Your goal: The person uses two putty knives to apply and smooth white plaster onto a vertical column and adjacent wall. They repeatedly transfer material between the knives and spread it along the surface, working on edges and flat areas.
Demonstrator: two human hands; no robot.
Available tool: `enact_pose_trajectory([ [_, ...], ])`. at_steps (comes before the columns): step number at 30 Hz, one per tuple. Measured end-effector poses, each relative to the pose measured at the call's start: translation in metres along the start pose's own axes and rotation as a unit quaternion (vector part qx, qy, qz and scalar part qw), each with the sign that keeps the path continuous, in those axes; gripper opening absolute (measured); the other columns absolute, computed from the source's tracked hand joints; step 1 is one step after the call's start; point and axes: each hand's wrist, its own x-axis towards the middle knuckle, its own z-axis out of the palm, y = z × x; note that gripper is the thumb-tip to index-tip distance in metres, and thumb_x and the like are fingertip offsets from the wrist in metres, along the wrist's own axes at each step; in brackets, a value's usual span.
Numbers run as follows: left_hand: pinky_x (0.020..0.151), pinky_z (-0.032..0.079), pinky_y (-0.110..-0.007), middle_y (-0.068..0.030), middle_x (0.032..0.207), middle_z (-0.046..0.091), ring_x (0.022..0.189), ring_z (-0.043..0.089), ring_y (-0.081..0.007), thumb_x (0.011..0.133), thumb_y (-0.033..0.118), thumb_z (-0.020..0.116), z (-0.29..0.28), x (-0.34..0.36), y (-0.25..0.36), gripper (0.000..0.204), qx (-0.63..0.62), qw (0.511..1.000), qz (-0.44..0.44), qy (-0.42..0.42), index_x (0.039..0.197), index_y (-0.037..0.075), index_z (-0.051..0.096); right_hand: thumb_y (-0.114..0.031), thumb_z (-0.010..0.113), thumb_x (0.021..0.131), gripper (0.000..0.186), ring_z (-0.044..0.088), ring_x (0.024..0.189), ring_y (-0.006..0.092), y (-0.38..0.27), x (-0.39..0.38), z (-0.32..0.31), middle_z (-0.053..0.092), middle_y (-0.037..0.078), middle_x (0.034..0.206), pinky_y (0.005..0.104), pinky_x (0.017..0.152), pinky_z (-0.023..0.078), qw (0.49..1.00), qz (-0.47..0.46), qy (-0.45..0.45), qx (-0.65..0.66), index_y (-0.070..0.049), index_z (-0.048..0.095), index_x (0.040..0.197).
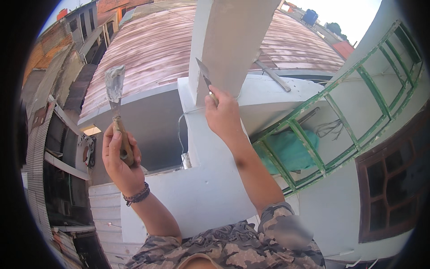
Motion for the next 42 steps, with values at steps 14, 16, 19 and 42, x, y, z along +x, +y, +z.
enact_pose_trajectory([
  [14, 0.040, 0.033, -0.020, -0.0029, 0.062, 0.055, 0.044, 0.041, -0.0049, 0.091, 0.015, 0.056, -0.001, -0.045, 0.017, 0.022, 0.106, 0.955, -0.168, -0.220, 0.105, -0.001, 0.054, -0.026, 0.055, 0.096, 0.047, 0.056, 0.069, 0.0164, 0.062, -0.092, -0.090, 0.058, 0.012, 0.100, 0.0277, 0.052, 0.045, 0.793, 0.028, -0.243, 0.557, 0.005, 0.047, 0.130],
  [16, 0.038, 0.031, -0.019, -0.0018, 0.060, 0.054, 0.042, 0.040, -0.0035, 0.090, 0.015, 0.057, -0.014, -0.063, 0.019, 0.021, 0.126, 0.946, -0.187, -0.235, 0.104, -0.001, 0.055, -0.026, 0.057, 0.095, 0.045, 0.057, 0.070, 0.0174, 0.071, -0.102, -0.091, 0.060, 0.013, 0.098, 0.0284, 0.054, 0.045, 0.807, -0.004, -0.254, 0.534, 0.005, 0.050, 0.127],
  [19, 0.037, 0.031, -0.018, -0.0019, 0.059, 0.056, 0.042, 0.041, -0.0022, 0.090, 0.015, 0.059, -0.037, -0.090, 0.021, 0.018, 0.147, 0.940, -0.197, -0.237, 0.101, 0.000, 0.057, -0.024, 0.058, 0.095, 0.037, 0.057, 0.070, 0.0174, 0.074, -0.116, -0.092, 0.062, 0.015, 0.091, 0.0278, 0.058, 0.046, 0.824, -0.040, -0.253, 0.506, 0.005, 0.058, 0.118],
  [42, 0.035, 0.034, -0.018, -0.0072, 0.059, 0.059, 0.041, 0.048, -0.0060, 0.083, 0.013, 0.062, -0.104, -0.169, 0.041, 0.022, -0.036, 0.931, -0.252, -0.260, 0.093, -0.006, 0.059, -0.001, 0.070, 0.078, 0.019, 0.058, 0.074, 0.0162, 0.047, -0.137, -0.075, 0.064, 0.012, 0.086, 0.0257, 0.064, 0.044, 0.864, -0.223, -0.274, 0.359, 0.004, 0.070, 0.096],
])
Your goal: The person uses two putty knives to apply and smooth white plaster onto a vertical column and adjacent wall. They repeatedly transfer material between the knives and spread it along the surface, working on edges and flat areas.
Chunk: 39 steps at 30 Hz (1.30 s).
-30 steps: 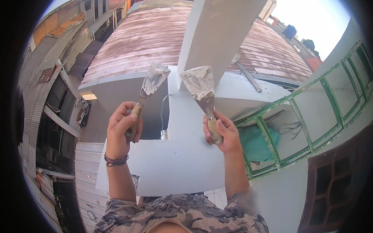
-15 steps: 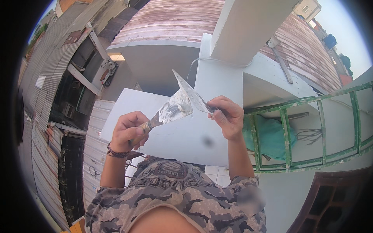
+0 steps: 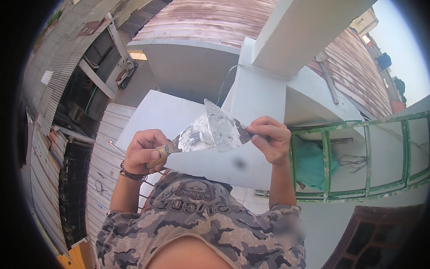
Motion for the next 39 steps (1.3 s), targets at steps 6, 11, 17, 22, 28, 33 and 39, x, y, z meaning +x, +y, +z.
enact_pose_trajectory([
  [6, 0.035, 0.034, -0.018, -0.0071, 0.060, 0.059, 0.042, 0.049, -0.0059, 0.083, 0.013, 0.062, -0.005, 0.006, 0.004, 0.023, 0.010, 1.000, -0.012, -0.020, 0.094, -0.006, 0.059, 0.000, 0.071, 0.076, 0.017, 0.057, 0.071, 0.0145, -0.029, -0.017, -0.026, 0.063, 0.011, 0.084, 0.0238, 0.061, 0.043, 0.985, 0.002, 0.006, -0.170, 0.004, 0.071, 0.092],
  [11, 0.034, 0.033, -0.018, -0.0072, 0.061, 0.059, 0.041, 0.049, -0.0060, 0.084, 0.015, 0.061, -0.003, 0.026, 0.006, 0.024, 0.024, 0.999, 0.002, -0.023, 0.095, -0.006, 0.058, -0.014, 0.067, 0.087, 0.022, 0.056, 0.067, 0.0136, -0.029, -0.051, -0.041, 0.063, 0.010, 0.084, 0.0240, 0.056, 0.043, 0.981, 0.110, 0.114, -0.111, 0.004, 0.067, 0.100],
  [17, 0.033, 0.034, -0.019, -0.0071, 0.061, 0.058, 0.041, 0.048, -0.0069, 0.086, 0.015, 0.058, 0.019, 0.051, -0.015, 0.022, 0.010, 0.998, -0.064, -0.025, 0.096, -0.005, 0.056, -0.024, 0.052, 0.099, 0.033, 0.057, 0.066, 0.0148, -0.037, -0.076, -0.008, 0.061, 0.012, 0.086, 0.0255, 0.053, 0.045, 0.949, 0.164, 0.149, 0.226, 0.003, 0.055, 0.117],
  [22, 0.033, 0.035, -0.020, -0.0075, 0.060, 0.057, 0.040, 0.048, -0.0075, 0.086, 0.014, 0.056, 0.050, 0.057, -0.040, 0.022, -0.001, 0.996, -0.076, -0.043, 0.098, -0.004, 0.054, -0.025, 0.049, 0.100, 0.034, 0.056, 0.067, 0.0149, -0.041, -0.090, 0.020, 0.061, 0.012, 0.088, 0.0258, 0.053, 0.045, 0.943, 0.121, 0.193, 0.241, 0.002, 0.053, 0.121],
  [28, 0.033, 0.035, -0.020, -0.0075, 0.061, 0.056, 0.040, 0.048, -0.0083, 0.086, 0.013, 0.056, 0.091, 0.056, -0.059, 0.021, -0.051, 0.994, -0.070, -0.073, 0.098, -0.004, 0.053, -0.017, 0.053, 0.098, 0.029, 0.053, 0.070, 0.0139, -0.053, -0.122, 0.009, 0.058, 0.011, 0.090, 0.0252, 0.060, 0.044, 0.965, 0.063, 0.194, 0.162, 0.002, 0.056, 0.120],
  [33, 0.033, 0.034, -0.020, -0.0074, 0.061, 0.057, 0.039, 0.046, -0.0082, 0.087, 0.013, 0.056, 0.131, 0.053, -0.076, 0.021, -0.058, 0.991, -0.057, -0.109, 0.098, -0.004, 0.053, -0.013, 0.055, 0.097, 0.026, 0.052, 0.072, 0.0116, -0.087, -0.164, -0.021, 0.058, 0.009, 0.093, 0.0237, 0.062, 0.044, 0.977, 0.078, 0.194, 0.033, 0.004, 0.061, 0.115],
  [39, 0.030, 0.033, -0.021, -0.0088, 0.056, 0.054, 0.034, 0.044, -0.0104, 0.083, 0.021, 0.059, 0.182, 0.049, -0.083, 0.028, 0.026, 0.993, -0.018, -0.113, 0.092, -0.005, 0.052, -0.012, 0.055, 0.097, 0.025, 0.052, 0.070, 0.0085, -0.127, -0.231, -0.048, 0.060, 0.006, 0.091, 0.0211, 0.060, 0.042, 0.938, 0.169, 0.300, -0.032, 0.004, 0.061, 0.116],
])
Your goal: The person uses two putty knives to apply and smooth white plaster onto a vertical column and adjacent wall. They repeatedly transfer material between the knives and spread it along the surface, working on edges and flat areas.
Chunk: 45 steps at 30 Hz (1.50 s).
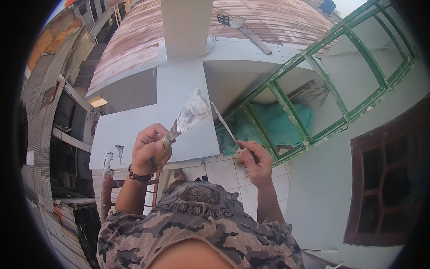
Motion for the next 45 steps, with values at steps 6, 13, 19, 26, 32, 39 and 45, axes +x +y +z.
enact_pose_trajectory([
  [6, 0.031, 0.033, -0.022, -0.0087, 0.058, 0.055, 0.034, 0.044, -0.0112, 0.082, 0.021, 0.058, 0.050, -0.006, -0.028, 0.029, 0.034, 0.999, 0.002, -0.007, 0.092, -0.005, 0.052, -0.018, 0.051, 0.099, 0.036, 0.052, 0.073, 0.0091, -0.026, -0.027, -0.022, 0.059, 0.009, 0.099, 0.0226, 0.060, 0.044, 0.994, -0.008, 0.020, 0.110, 0.001, 0.050, 0.129],
  [13, 0.036, 0.035, -0.021, -0.0070, 0.060, 0.056, 0.041, 0.046, -0.0073, 0.086, 0.016, 0.056, 0.091, -0.010, -0.056, 0.022, -0.021, 0.999, -0.016, -0.048, 0.095, -0.003, 0.054, -0.008, 0.050, 0.098, 0.033, 0.052, 0.072, 0.0098, -0.029, -0.052, -0.027, 0.056, 0.008, 0.096, 0.0227, 0.061, 0.043, 0.994, -0.062, -0.001, 0.090, 0.003, 0.051, 0.129],
  [19, 0.033, 0.033, -0.023, -0.0071, 0.059, 0.054, 0.037, 0.044, -0.0103, 0.085, 0.020, 0.055, 0.108, -0.005, -0.061, 0.026, -0.066, 0.996, -0.020, -0.065, 0.095, -0.003, 0.053, -0.010, 0.049, 0.098, 0.030, 0.052, 0.069, 0.0105, -0.028, -0.068, -0.044, 0.057, 0.009, 0.094, 0.0228, 0.057, 0.043, 0.994, -0.108, -0.006, 0.000, 0.003, 0.053, 0.125],
  [26, 0.033, 0.031, -0.024, -0.0095, 0.051, 0.052, 0.030, 0.040, -0.0131, 0.083, 0.025, 0.054, 0.121, 0.003, -0.056, 0.030, -0.040, 0.998, -0.034, -0.019, 0.094, -0.002, 0.049, -0.019, 0.048, 0.100, 0.036, 0.052, 0.067, 0.0107, -0.030, -0.077, -0.059, 0.058, 0.009, 0.093, 0.0240, 0.056, 0.043, 0.981, 0.015, 0.021, 0.190, 0.004, 0.048, 0.127],
  [32, 0.032, 0.032, -0.023, -0.0059, 0.058, 0.051, 0.036, 0.042, -0.0108, 0.088, 0.018, 0.052, 0.134, -0.005, -0.079, 0.020, -0.056, 0.998, -0.041, -0.005, 0.095, 0.000, 0.050, -0.022, 0.046, 0.101, 0.037, 0.053, 0.067, 0.0119, -0.034, -0.071, -0.049, 0.058, 0.011, 0.094, 0.0246, 0.054, 0.043, 0.962, 0.008, 0.020, 0.271, 0.003, 0.046, 0.128],
  [39, 0.033, 0.035, -0.023, -0.0080, 0.060, 0.054, 0.038, 0.046, -0.0121, 0.083, 0.025, 0.056, 0.129, -0.010, -0.085, 0.029, -0.013, 0.998, -0.043, 0.036, 0.096, 0.000, 0.050, -0.022, 0.045, 0.101, 0.035, 0.051, 0.065, 0.0131, -0.034, -0.075, -0.031, 0.056, 0.012, 0.091, 0.0259, 0.052, 0.043, 0.959, -0.008, 0.034, 0.281, 0.002, 0.046, 0.126],
  [45, 0.033, 0.033, -0.023, -0.0054, 0.058, 0.051, 0.038, 0.042, -0.0102, 0.087, 0.021, 0.056, 0.118, -0.011, -0.093, 0.024, 0.016, 0.999, -0.014, 0.031, 0.098, 0.000, 0.050, -0.018, 0.038, 0.102, 0.029, 0.050, 0.062, 0.0163, -0.036, -0.072, -0.031, 0.055, 0.016, 0.095, 0.0285, 0.047, 0.042, 0.926, 0.031, 0.016, 0.376, -0.007, 0.046, 0.128],
])
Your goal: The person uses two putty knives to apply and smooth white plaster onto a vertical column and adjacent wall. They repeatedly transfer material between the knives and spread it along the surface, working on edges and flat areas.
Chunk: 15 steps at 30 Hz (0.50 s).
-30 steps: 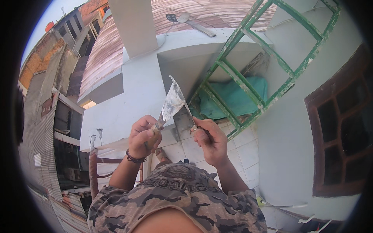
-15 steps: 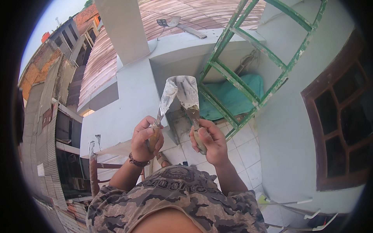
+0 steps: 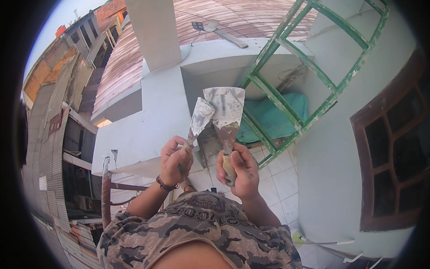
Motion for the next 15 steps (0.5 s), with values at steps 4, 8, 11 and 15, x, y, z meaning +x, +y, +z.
enact_pose_trajectory([
  [4, 0.034, 0.031, -0.023, -0.0031, 0.055, 0.047, 0.037, 0.038, -0.0087, 0.091, 0.014, 0.053, -0.009, 0.000, 0.003, 0.016, 0.015, 0.999, 0.022, -0.018, 0.098, 0.000, 0.050, -0.022, 0.045, 0.101, 0.032, 0.052, 0.063, 0.0144, -0.003, -0.002, 0.002, 0.057, 0.013, 0.094, 0.0272, 0.047, 0.042, 1.000, 0.000, 0.011, 0.002, 0.000, 0.046, 0.124],
  [8, 0.034, 0.032, -0.023, -0.0034, 0.055, 0.049, 0.037, 0.039, -0.0089, 0.091, 0.014, 0.053, -0.009, -0.003, 0.004, 0.016, -0.008, 1.000, 0.004, -0.024, 0.098, 0.000, 0.050, -0.021, 0.046, 0.101, 0.030, 0.052, 0.062, 0.0139, 0.000, -0.003, 0.000, 0.057, 0.013, 0.091, 0.0259, 0.048, 0.041, 0.998, -0.027, 0.005, -0.055, 0.001, 0.048, 0.121],
  [11, 0.034, 0.032, -0.022, -0.0038, 0.056, 0.050, 0.038, 0.041, -0.0089, 0.091, 0.015, 0.054, -0.007, -0.002, 0.008, 0.017, -0.027, 0.999, -0.001, -0.024, 0.097, 0.000, 0.050, -0.020, 0.046, 0.101, 0.028, 0.052, 0.062, 0.0134, 0.000, -0.005, -0.004, 0.058, 0.013, 0.090, 0.0252, 0.048, 0.040, 0.992, -0.050, -0.003, -0.114, 0.001, 0.050, 0.120],
  [15, 0.034, 0.032, -0.022, -0.0048, 0.057, 0.051, 0.038, 0.042, -0.0091, 0.088, 0.019, 0.055, -0.012, -0.001, 0.015, 0.022, -0.006, 0.999, -0.011, -0.047, 0.096, -0.001, 0.051, -0.019, 0.046, 0.101, 0.027, 0.051, 0.061, 0.0131, -0.004, -0.007, -0.009, 0.058, 0.013, 0.090, 0.0247, 0.049, 0.040, 0.986, -0.073, -0.022, -0.150, 0.002, 0.051, 0.119],
])
